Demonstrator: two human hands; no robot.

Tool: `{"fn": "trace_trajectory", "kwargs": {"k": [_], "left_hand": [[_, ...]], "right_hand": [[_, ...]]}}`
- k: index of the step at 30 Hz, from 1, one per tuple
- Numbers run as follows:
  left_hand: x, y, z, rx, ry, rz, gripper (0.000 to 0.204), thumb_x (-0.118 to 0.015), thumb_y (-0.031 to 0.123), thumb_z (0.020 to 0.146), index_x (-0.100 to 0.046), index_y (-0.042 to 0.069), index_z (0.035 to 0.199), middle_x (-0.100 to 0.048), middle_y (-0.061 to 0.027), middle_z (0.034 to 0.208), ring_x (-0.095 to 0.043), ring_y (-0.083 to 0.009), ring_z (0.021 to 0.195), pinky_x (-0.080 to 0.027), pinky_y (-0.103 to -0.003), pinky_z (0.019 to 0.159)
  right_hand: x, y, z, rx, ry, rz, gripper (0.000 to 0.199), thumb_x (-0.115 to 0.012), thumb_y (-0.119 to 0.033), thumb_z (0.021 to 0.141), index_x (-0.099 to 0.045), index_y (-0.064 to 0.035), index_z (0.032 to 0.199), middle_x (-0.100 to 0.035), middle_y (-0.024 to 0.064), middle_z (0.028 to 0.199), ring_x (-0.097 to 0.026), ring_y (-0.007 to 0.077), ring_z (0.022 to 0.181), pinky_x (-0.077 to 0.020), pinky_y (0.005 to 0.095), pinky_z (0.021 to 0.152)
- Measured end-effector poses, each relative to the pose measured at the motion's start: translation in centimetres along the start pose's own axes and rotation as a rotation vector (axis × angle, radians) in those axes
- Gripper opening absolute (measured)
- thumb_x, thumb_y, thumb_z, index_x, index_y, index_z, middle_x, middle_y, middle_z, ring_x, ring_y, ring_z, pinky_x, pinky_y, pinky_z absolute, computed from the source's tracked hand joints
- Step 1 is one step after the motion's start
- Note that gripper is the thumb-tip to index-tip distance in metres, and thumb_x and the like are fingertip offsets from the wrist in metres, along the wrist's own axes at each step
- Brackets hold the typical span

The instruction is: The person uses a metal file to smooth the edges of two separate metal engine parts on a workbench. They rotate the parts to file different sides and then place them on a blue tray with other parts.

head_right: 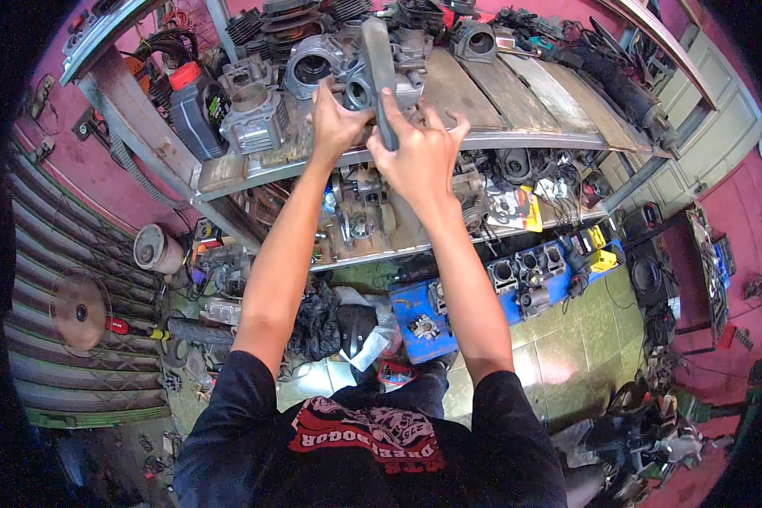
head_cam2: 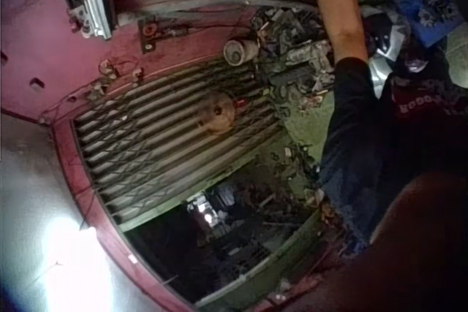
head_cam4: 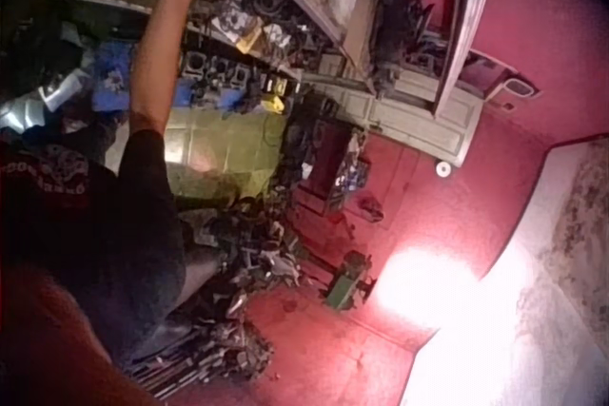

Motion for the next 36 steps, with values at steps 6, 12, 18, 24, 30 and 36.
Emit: {"fn": "trace_trajectory", "kwargs": {"k": [6,12,18,24,30,36], "left_hand": [[0.0,-0.1,0.6,0.057,-0.064,0.191,0.142,-0.092,0.071,0.046,-0.030,-0.008,0.147,-0.046,-0.0262,0.143,-0.040,-0.0418,0.138,-0.030,-0.068,0.106],[0.5,-0.1,2.6,0.168,-0.242,0.084,0.144,-0.095,0.068,0.041,-0.034,-0.015,0.142,-0.047,-0.0346,0.145,-0.047,-0.0426,0.138,-0.032,-0.062,0.112],[0.3,-0.8,3.5,0.139,-0.241,0.050,0.138,-0.099,0.057,0.041,-0.036,-0.015,0.140,-0.050,-0.0339,0.143,-0.050,-0.0425,0.136,-0.034,-0.057,0.113],[0.4,-0.3,2.8,-0.009,-0.184,0.084,0.131,-0.099,0.049,0.045,-0.036,-0.013,0.141,-0.055,-0.0312,0.136,-0.049,-0.0421,0.135,-0.036,-0.056,0.112],[0.9,1.6,1.6,-0.096,-0.281,-0.090,0.109,-0.096,0.040,0.054,-0.043,-0.001,0.140,-0.055,-0.0262,0.131,-0.053,-0.0441,0.123,-0.039,-0.055,0.106],[0.7,1.4,0.6,-0.115,-0.156,-0.226,0.103,-0.094,0.036,0.059,-0.042,-0.001,0.140,-0.053,-0.0257,0.133,-0.050,-0.0441,0.128,-0.033,-0.052,0.112]], "right_hand": [[0.9,0.7,-0.9,-0.066,-0.020,0.052,0.055,-0.075,-0.030,0.080,-0.070,-0.0204,0.133,-0.070,0.0123,0.077,-0.065,0.0268,0.084,-0.0366,0.0477,0.103],[1.4,0.5,-1.2,-0.073,-0.019,0.091,0.054,-0.075,-0.029,0.080,-0.070,-0.0193,0.133,-0.069,0.0134,0.074,-0.064,0.0281,0.081,-0.0370,0.0471,0.102],[1.0,0.5,-1.7,-0.043,0.001,0.118,0.053,-0.075,-0.030,0.081,-0.071,-0.0187,0.133,-0.071,0.0128,0.077,-0.065,0.0276,0.084,-0.0365,0.0471,0.104],[2.5,-0.4,-1.9,-0.018,-0.033,0.036,0.054,-0.075,-0.031,0.079,-0.071,-0.0188,0.132,-0.073,0.0104,0.077,-0.064,0.0268,0.087,-0.0349,0.0482,0.106],[3.8,-2.8,0.4,0.160,-0.038,0.056,0.063,-0.076,-0.030,0.076,-0.066,-0.0225,0.138,-0.074,0.0066,0.077,-0.064,0.0252,0.093,-0.0340,0.0532,0.105],[3.0,-4.1,2.4,0.106,-0.205,-0.173,0.059,-0.076,-0.033,0.077,-0.067,-0.0211,0.134,-0.073,0.0117,0.077,-0.066,0.0286,0.102,-0.0324,0.0602,0.101]]}}
Point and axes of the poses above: each hand's wrist, its own z-axis towards the middle knuckle, its own x-axis out of the back of the hand, y = z × x, the point moved 2 cm from there along z, towards the middle knuckle
